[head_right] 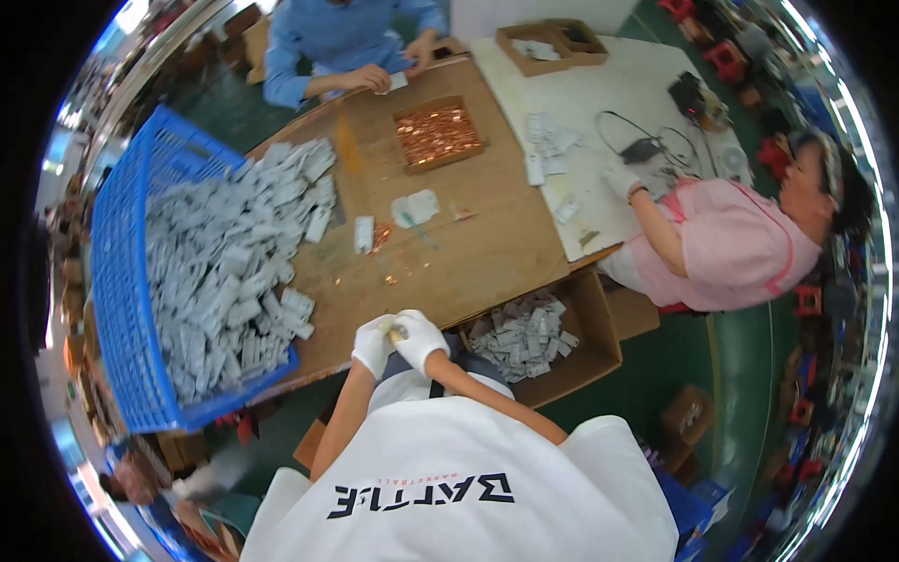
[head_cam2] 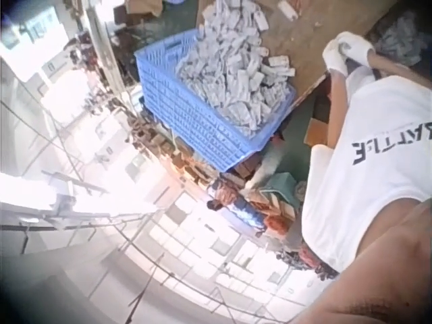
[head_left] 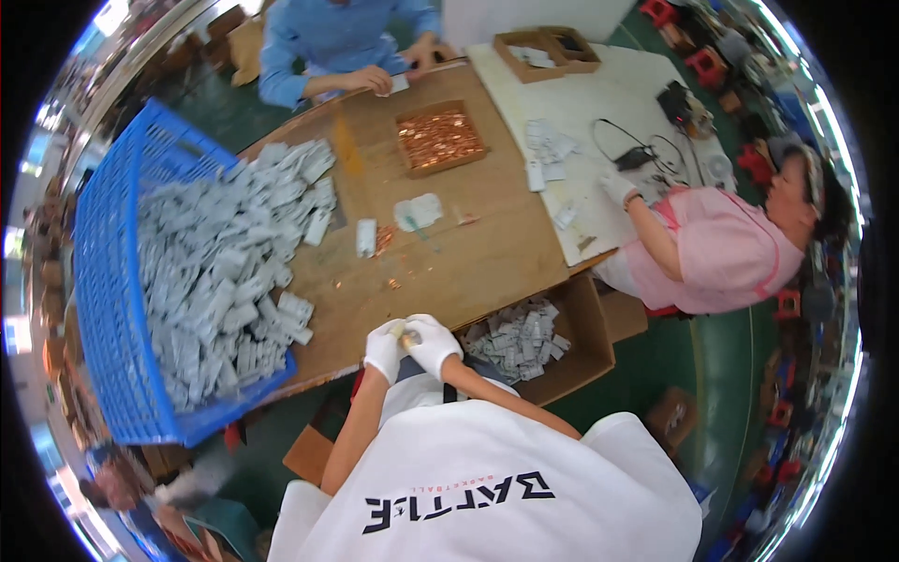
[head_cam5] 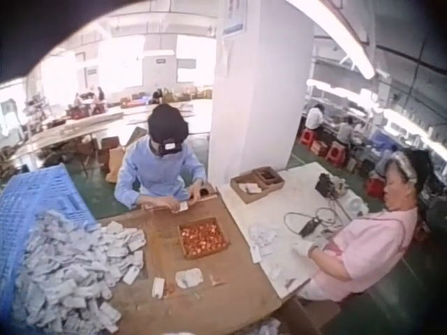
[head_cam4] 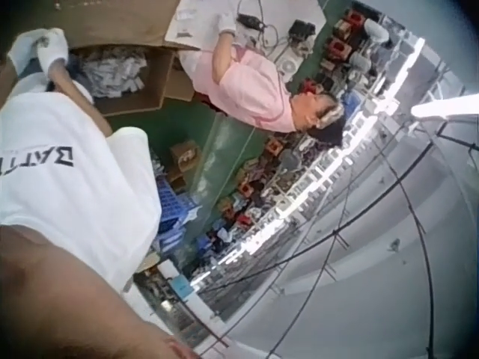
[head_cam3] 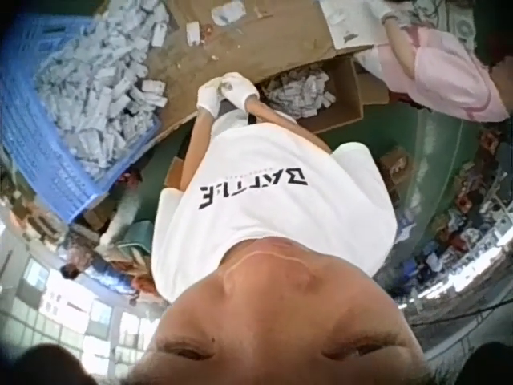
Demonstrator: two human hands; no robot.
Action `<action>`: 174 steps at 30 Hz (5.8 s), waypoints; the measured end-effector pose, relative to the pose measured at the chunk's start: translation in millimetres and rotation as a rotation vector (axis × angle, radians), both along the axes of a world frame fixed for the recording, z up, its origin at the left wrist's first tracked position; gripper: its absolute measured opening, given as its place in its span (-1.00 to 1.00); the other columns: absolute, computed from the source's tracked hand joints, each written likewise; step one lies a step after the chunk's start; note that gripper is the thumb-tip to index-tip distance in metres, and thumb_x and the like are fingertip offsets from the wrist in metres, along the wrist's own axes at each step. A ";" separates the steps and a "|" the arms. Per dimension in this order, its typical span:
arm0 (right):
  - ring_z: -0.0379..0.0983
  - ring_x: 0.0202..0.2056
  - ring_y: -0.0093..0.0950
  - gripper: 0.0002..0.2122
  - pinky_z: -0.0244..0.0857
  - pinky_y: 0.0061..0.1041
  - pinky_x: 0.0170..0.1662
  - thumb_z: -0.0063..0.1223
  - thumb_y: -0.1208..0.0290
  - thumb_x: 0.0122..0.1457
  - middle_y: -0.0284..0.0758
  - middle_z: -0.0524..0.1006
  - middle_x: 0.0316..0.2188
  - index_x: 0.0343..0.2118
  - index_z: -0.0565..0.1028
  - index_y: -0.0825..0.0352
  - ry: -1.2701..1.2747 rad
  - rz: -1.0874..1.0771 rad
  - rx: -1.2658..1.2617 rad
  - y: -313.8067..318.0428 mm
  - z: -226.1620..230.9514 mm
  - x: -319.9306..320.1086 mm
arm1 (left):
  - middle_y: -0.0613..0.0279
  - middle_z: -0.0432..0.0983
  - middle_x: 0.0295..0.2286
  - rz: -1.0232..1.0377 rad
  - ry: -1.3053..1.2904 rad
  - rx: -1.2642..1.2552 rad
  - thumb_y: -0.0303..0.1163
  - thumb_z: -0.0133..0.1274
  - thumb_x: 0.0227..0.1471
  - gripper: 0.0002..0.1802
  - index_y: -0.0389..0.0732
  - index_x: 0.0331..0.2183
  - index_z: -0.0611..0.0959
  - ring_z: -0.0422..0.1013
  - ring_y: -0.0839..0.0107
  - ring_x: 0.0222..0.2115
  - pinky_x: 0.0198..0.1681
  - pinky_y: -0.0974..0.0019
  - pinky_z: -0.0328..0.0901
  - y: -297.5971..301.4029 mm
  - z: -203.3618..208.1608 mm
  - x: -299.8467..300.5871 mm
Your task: Assemble small electronic housings by manually inserting metal components into plastic frames.
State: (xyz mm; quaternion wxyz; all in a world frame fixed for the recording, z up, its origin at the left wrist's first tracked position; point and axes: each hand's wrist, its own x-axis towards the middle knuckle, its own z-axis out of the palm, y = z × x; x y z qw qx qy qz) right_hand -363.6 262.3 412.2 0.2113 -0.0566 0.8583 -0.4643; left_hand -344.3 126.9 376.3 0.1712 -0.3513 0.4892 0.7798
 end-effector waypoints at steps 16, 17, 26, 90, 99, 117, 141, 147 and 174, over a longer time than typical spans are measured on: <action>0.44 -0.16 -0.18 -0.78 0.33 -0.23 -0.09 -0.03 0.20 0.12 -0.26 0.42 -0.14 -0.28 0.53 0.19 -0.036 0.163 0.151 6.4 -8.4 -32.9 | 0.14 0.51 -0.35 0.001 -0.109 0.189 -0.45 -0.16 0.18 -0.74 -0.36 -0.21 0.57 0.46 0.32 -0.40 -0.36 0.28 0.40 4.8 -21.3 -29.5; 0.44 -0.16 -0.18 -0.78 0.33 -0.23 -0.09 -0.03 0.20 0.12 -0.26 0.42 -0.14 -0.28 0.53 0.19 -0.036 0.156 0.154 9.0 -9.4 -35.9 | 0.16 0.52 -0.37 -0.030 -0.114 0.145 -0.43 -0.15 0.18 -0.75 -0.36 -0.25 0.59 0.44 0.36 -0.42 -0.37 0.30 0.38 7.6 -19.0 -33.2; 0.43 -0.15 -0.18 -0.82 0.29 -0.32 -0.01 0.10 0.33 0.01 -0.15 0.51 -0.22 -0.34 0.52 0.29 0.100 -0.051 -0.074 49.8 -35.9 -75.4 | 0.09 0.52 -0.19 -0.232 0.068 -0.217 -0.29 -0.08 0.21 -0.63 -0.33 -0.05 0.52 0.45 0.38 -0.22 -0.17 0.34 0.35 33.8 2.5 -80.1; 0.47 -0.17 -0.12 -0.86 0.37 -0.18 -0.12 -0.07 0.41 0.15 -0.15 0.49 -0.20 -0.26 0.50 0.19 0.129 0.296 0.898 -118.4 -126.0 -174.0 | 0.00 0.35 -0.13 -0.390 -0.022 -1.269 -0.54 -0.09 0.05 -0.73 -0.23 -0.14 0.48 0.31 0.09 -0.05 -0.01 0.19 0.26 -191.5 -85.3 -60.7; 0.50 -0.19 -0.14 -0.84 0.38 -0.26 -0.11 0.13 0.43 -0.05 -0.16 0.57 -0.28 -0.34 0.54 0.22 0.013 0.106 0.835 -109.2 -136.7 -168.9 | -0.09 0.30 -0.08 -0.519 -0.115 -1.213 -0.54 -0.03 0.03 -0.66 -0.31 -0.09 0.40 0.29 -0.03 -0.02 0.01 0.16 0.27 -171.7 -54.8 -63.1; 0.43 -0.55 -0.63 -0.88 0.31 -0.61 -0.48 0.14 0.61 0.01 -0.35 0.61 -0.48 -0.35 0.60 0.38 -0.297 -0.373 -0.083 -117.5 -105.3 -88.8 | 0.09 0.50 -0.24 -0.724 -0.074 -1.305 -0.39 -0.08 0.07 -0.82 -0.11 -0.25 0.55 0.48 0.11 -0.19 -0.18 0.09 0.40 -205.4 -77.5 -51.8; 0.45 -0.45 -0.62 -0.81 0.34 -0.62 -0.36 0.25 0.58 0.00 -0.34 0.59 -0.41 -0.28 0.58 0.42 -0.267 -0.291 -0.363 -174.6 6.2 -44.6 | 0.08 0.51 -0.11 -0.180 0.224 -0.312 -0.70 -0.05 -0.15 -0.36 -0.21 0.06 0.43 0.43 0.30 -0.09 -0.07 0.33 0.30 -178.2 7.0 -18.9; 0.46 -0.47 -0.49 -0.78 0.33 -0.53 -0.30 0.16 0.55 0.00 -0.27 0.60 -0.43 -0.24 0.61 0.30 0.020 -0.081 -0.127 -178.6 28.3 -40.8 | -0.05 0.55 -0.22 -0.215 0.351 -0.565 -0.52 0.07 -0.12 -0.44 -0.14 0.02 0.46 0.48 0.12 -0.16 -0.13 0.22 0.34 -179.1 -2.1 -11.5; 0.47 -0.35 -0.30 -0.81 0.34 -0.44 -0.25 0.14 0.53 -0.05 -0.26 0.51 -0.37 -0.33 0.63 0.21 0.444 0.089 0.170 -193.2 47.6 -47.6 | -0.08 0.52 -0.23 -0.187 0.333 -0.667 -0.44 0.11 -0.09 -0.58 -0.19 -0.10 0.50 0.42 -0.01 -0.14 -0.09 0.11 0.29 -171.9 43.2 -17.4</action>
